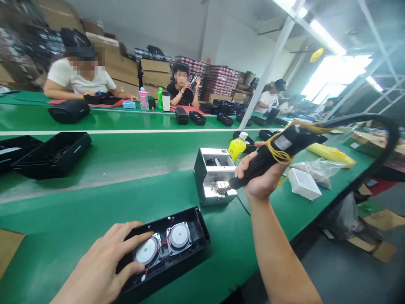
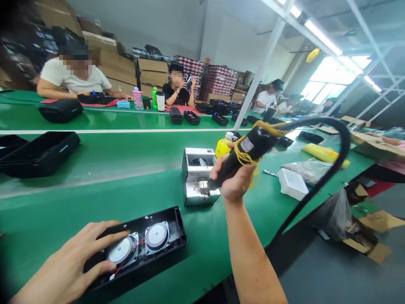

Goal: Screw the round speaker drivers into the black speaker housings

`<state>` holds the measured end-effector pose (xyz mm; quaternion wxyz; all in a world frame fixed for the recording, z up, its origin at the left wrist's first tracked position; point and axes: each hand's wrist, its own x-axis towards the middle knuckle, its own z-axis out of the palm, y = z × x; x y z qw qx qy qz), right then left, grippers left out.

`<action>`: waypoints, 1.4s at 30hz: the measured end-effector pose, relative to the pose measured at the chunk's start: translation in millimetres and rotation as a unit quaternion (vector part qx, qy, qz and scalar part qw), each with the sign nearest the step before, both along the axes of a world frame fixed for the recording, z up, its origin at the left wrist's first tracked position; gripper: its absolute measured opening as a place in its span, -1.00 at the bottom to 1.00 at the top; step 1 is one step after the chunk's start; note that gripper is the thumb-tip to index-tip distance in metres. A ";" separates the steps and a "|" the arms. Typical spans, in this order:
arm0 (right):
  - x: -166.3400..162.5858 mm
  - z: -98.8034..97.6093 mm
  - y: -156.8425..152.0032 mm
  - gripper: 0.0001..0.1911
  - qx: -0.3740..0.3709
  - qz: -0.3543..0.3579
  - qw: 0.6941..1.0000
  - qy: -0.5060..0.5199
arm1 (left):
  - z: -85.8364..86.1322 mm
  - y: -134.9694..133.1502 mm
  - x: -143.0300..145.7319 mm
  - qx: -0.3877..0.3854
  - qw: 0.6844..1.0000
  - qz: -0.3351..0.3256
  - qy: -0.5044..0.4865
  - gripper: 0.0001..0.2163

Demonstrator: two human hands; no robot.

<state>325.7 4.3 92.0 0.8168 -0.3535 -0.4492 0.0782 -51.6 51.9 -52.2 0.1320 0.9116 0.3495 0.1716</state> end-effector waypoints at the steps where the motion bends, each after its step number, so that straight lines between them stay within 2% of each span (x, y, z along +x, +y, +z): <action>1: 5.0 -2.0 2.9 -0.25 -0.011 -0.002 1.000 -0.003 | -2.3 1.5 -1.0 0.004 1.000 -0.002 -0.002 -0.62; 7: 9.9 -17.9 12.3 -0.34 -0.035 0.035 0.999 -0.021 | -11.4 5.1 -3.4 0.011 1.000 -0.001 -0.009 -0.62; 13: 12.2 -22.0 13.2 -0.29 -0.033 0.040 0.998 -0.024 | -11.7 1.5 -4.7 0.015 1.000 0.002 -0.008 -0.61; 19: 6.9 -18.7 1.9 -0.15 -0.053 0.048 0.997 -0.028 | 1.4 2.4 -5.6 -0.013 1.000 -0.020 0.013 -0.59; 24: -8.7 -12.8 -14.4 -0.17 -0.067 0.059 0.996 -0.029 | 12.7 -7.8 -18.6 -0.040 0.998 -0.030 -0.041 -0.50; 27: -25.2 -2.4 -21.6 -0.23 -0.055 0.091 0.994 -0.015 | 14.2 -23.5 -28.5 -0.044 0.997 -0.010 -0.063 -0.37; 30: -48.9 12.6 -23.8 -0.30 -0.041 0.170 0.985 0.004 | 19.0 -38.9 -30.1 -0.066 0.996 -0.003 -0.053 -0.26; 35: -106.7 26.7 -15.5 -0.40 -0.055 0.309 0.948 0.047 | 29.4 -47.0 -18.9 -0.100 0.993 0.015 -0.066 -0.30; 38: -148.1 19.1 -7.9 -0.39 -0.054 0.372 0.922 0.089 | 30.7 -46.9 -15.0 -0.100 0.991 0.012 -0.090 -0.33; 42: -190.4 -6.0 -0.2 -0.33 -0.061 0.432 0.894 0.103 | 33.1 -47.7 -13.8 -0.083 0.993 0.007 -0.088 -0.38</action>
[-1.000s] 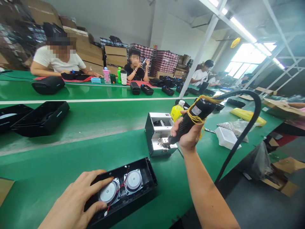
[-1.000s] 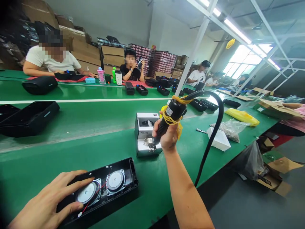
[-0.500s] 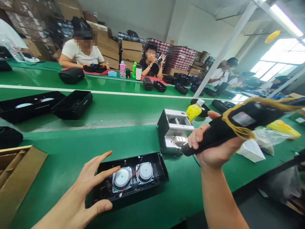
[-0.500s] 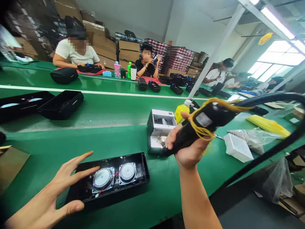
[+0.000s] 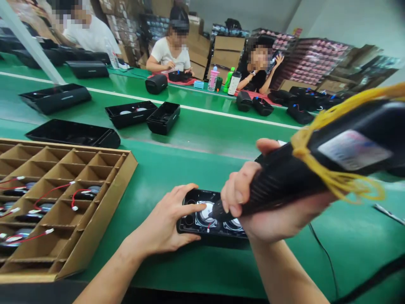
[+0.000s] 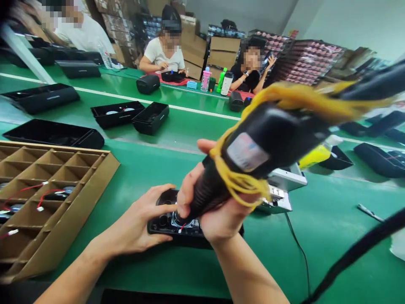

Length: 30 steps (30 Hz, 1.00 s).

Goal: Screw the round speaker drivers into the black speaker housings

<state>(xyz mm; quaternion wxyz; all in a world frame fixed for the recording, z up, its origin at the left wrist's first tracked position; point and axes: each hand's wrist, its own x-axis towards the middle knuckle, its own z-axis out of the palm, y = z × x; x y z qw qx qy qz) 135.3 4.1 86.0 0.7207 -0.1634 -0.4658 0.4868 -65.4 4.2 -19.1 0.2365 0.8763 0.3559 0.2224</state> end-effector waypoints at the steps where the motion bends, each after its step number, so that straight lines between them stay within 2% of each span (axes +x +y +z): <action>1: -6.4 -6.8 1.2 -0.33 -0.003 0.015 1.000 -0.005 | 1.3 0.0 0.4 0.001 1.000 -0.002 0.001 -0.40; 5: -17.7 -27.5 4.1 -0.34 -0.006 0.051 0.998 -0.042 | 6.3 1.6 2.6 -0.008 1.000 -0.006 -0.001 -0.47; 9: -18.4 -36.8 6.3 -0.37 -0.013 0.049 0.997 -0.054 | 6.7 2.7 3.0 -0.012 1.000 -0.001 -0.006 -0.47; 22: -18.3 -44.5 11.7 -0.37 -0.019 0.055 0.996 -0.071 | 4.6 5.1 3.3 -0.014 1.000 0.002 -0.024 -0.53; 30: -24.9 -41.4 7.1 -0.36 -0.044 0.022 0.996 -0.075 | 7.1 3.7 3.4 -0.014 0.999 0.003 -0.029 -0.57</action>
